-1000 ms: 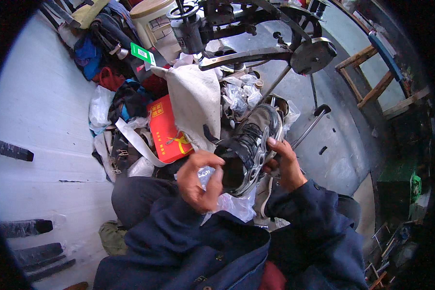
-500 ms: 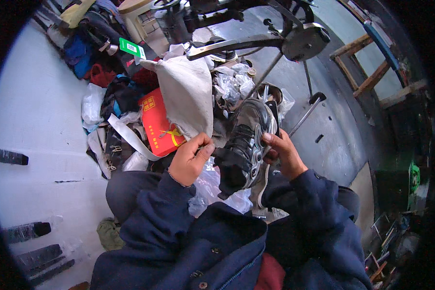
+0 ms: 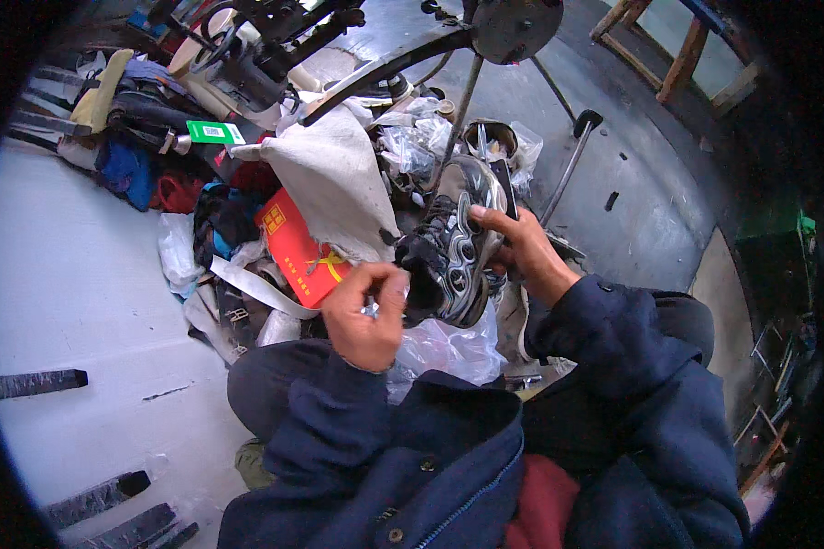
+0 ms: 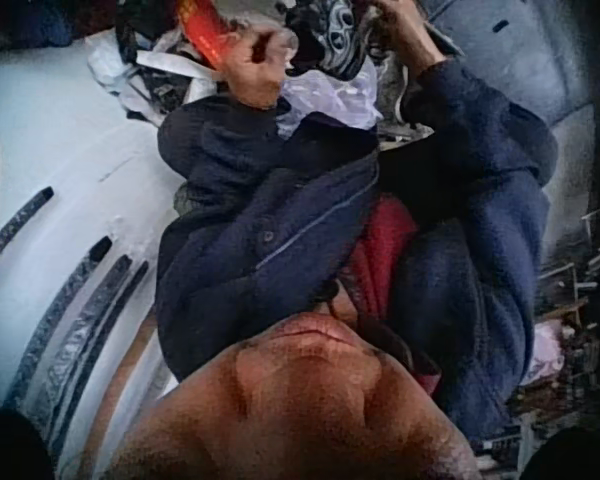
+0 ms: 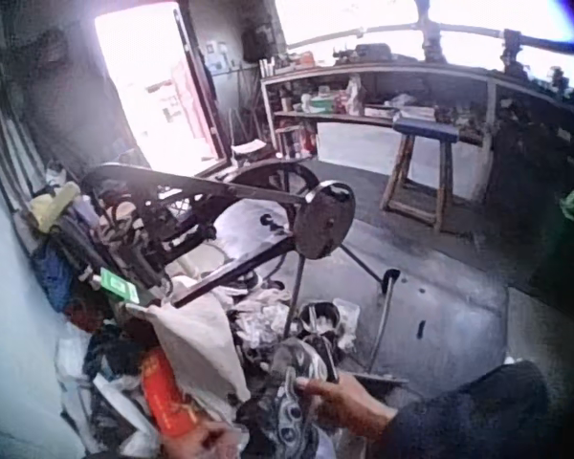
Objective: The person sits on the floor in a cluttered workshop and uses a flat metal tool to scrape and clean the sole and edges of a sneaker. They repeatedly reposition the shoe and the tool to work different areas of the sole and upper.
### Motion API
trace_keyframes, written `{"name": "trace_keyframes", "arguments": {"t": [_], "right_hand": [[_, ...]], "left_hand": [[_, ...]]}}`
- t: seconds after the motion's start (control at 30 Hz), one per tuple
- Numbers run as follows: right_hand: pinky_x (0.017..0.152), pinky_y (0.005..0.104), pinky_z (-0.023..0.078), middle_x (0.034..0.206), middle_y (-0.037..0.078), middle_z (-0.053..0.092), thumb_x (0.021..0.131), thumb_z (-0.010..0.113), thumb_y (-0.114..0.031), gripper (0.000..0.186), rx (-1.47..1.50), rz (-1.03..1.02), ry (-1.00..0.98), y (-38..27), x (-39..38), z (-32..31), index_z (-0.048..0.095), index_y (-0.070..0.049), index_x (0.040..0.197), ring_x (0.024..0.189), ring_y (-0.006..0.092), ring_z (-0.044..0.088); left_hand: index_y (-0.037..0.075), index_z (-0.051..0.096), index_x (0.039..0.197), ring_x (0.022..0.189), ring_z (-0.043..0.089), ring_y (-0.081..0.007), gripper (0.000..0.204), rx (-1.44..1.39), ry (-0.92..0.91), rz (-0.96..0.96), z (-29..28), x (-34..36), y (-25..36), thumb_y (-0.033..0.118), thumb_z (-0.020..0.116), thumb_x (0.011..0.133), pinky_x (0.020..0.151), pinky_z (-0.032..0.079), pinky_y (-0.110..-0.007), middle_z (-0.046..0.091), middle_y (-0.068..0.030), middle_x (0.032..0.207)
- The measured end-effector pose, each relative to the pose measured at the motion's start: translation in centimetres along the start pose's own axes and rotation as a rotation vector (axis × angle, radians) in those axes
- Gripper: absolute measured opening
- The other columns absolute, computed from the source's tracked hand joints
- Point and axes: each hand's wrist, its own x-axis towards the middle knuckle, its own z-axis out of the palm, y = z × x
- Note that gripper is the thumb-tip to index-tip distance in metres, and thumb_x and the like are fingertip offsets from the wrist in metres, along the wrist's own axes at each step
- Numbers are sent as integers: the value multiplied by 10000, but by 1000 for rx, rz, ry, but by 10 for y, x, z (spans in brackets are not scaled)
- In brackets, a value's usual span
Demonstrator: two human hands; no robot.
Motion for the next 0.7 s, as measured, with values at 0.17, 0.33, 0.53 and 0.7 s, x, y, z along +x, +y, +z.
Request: {"name": "trace_keyframes", "arguments": {"t": [0.17,0.33,0.53,0.7], "right_hand": [[490,249,365,799,3,638,868,685,-425,381,-71,-12,66,5,2,-5,606,-77,1001,606,90,537],[481,247,359,800,3,642,874,686,-426,390,-76,-24,36,4,-2,-5,598,-75,1019,595,81,530],[462,251,386,776,12,631,878,704,-444,422,-77,13,4,7,1,-5,611,-60,1027,550,82,521],[419,224,382,745,11,589,915,704,-309,351,-200,-243,239,17,2,1,615,-5,1069,528,65,502]], "left_hand": [[-5,625,1002,721,544,-55,151,-151,-222,-221,25,-2,-10,117,670,927,663,433,-212,623,-4,798],[-30,565,1076,799,630,-82,260,-372,-244,-373,35,-2,-22,99,706,899,722,497,-234,707,-65,874],[-29,619,1098,764,601,-50,237,-358,-318,-348,37,-1,-20,81,683,899,702,485,-217,705,-38,858],[-20,644,1014,641,536,-20,178,-173,-232,-347,33,-3,-18,86,697,882,589,443,-215,628,5,703]]}}
